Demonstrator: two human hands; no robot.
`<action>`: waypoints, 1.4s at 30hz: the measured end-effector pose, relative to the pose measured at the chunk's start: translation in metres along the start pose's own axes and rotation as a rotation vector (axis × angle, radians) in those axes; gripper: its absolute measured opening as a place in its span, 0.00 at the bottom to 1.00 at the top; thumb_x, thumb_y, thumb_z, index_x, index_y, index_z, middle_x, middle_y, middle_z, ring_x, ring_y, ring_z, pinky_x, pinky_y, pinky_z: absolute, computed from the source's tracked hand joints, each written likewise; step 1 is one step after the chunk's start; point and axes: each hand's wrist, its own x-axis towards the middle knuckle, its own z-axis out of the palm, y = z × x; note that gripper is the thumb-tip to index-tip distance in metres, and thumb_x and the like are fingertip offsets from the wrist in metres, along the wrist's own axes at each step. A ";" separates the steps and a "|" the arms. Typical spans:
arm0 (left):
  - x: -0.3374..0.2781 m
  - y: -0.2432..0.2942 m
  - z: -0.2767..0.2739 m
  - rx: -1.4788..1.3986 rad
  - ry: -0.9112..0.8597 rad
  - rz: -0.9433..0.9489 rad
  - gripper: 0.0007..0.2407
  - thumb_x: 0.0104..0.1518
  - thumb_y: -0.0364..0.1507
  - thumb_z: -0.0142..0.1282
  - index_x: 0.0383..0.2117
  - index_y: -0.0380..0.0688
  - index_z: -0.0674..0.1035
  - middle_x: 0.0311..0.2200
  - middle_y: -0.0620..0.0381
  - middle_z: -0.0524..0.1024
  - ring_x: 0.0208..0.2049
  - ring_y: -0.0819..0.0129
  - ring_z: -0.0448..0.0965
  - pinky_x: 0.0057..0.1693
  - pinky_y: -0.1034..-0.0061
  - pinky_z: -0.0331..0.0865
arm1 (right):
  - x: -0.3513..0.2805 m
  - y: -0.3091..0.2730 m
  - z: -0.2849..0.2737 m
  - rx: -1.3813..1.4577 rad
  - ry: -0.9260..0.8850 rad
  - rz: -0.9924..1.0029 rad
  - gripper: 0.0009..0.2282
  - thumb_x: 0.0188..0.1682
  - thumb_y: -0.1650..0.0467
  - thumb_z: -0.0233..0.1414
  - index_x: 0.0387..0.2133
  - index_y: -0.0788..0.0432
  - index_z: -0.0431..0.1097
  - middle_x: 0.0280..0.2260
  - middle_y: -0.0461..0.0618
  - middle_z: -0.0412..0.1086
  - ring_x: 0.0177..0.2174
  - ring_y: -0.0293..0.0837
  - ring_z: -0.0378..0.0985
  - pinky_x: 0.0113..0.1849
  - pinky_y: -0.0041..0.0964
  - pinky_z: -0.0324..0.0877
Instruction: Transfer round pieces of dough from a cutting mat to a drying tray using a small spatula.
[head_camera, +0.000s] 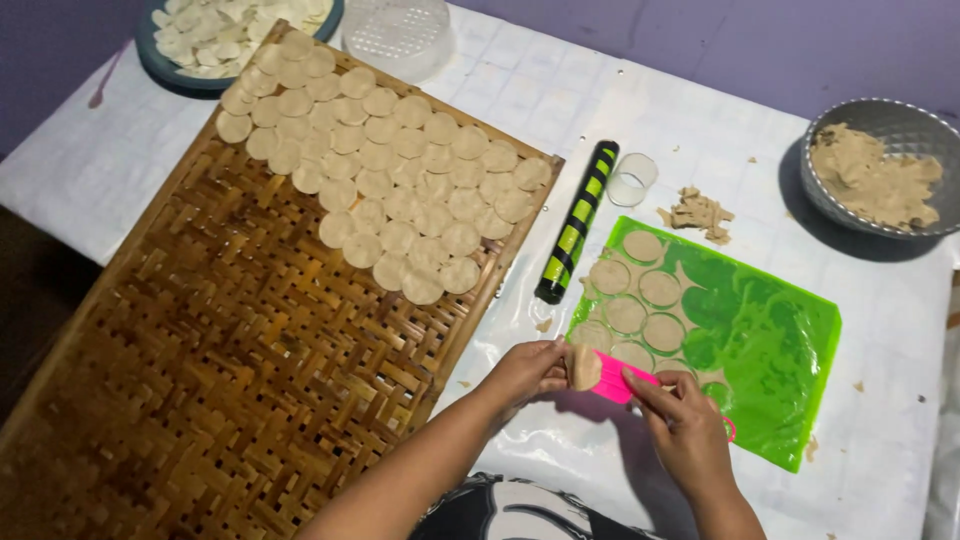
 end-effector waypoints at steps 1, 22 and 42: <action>0.002 -0.003 -0.005 -0.002 0.010 0.009 0.18 0.69 0.40 0.44 0.50 0.39 0.79 0.40 0.54 0.80 0.38 0.73 0.81 0.47 0.79 0.77 | 0.002 0.000 0.002 0.004 -0.005 -0.012 0.18 0.43 0.75 0.58 0.45 0.38 0.79 0.37 0.45 0.73 0.29 0.42 0.79 0.34 0.39 0.74; 0.001 0.139 -0.072 0.476 0.435 0.557 0.08 0.59 0.27 0.60 0.43 0.40 0.84 0.29 0.63 0.81 0.27 0.80 0.78 0.36 0.84 0.75 | -0.005 0.023 0.017 -0.319 -0.032 0.088 0.16 0.44 0.68 0.57 0.46 0.33 0.78 0.35 0.44 0.74 0.31 0.48 0.80 0.35 0.44 0.75; -0.028 0.137 -0.055 1.092 0.789 0.639 0.17 0.62 0.28 0.55 0.58 0.40 0.75 0.50 0.48 0.70 0.40 0.56 0.81 0.45 0.66 0.77 | -0.023 0.070 -0.048 -0.271 0.335 0.367 0.14 0.50 0.67 0.57 0.49 0.38 0.78 0.38 0.51 0.73 0.36 0.51 0.78 0.40 0.44 0.72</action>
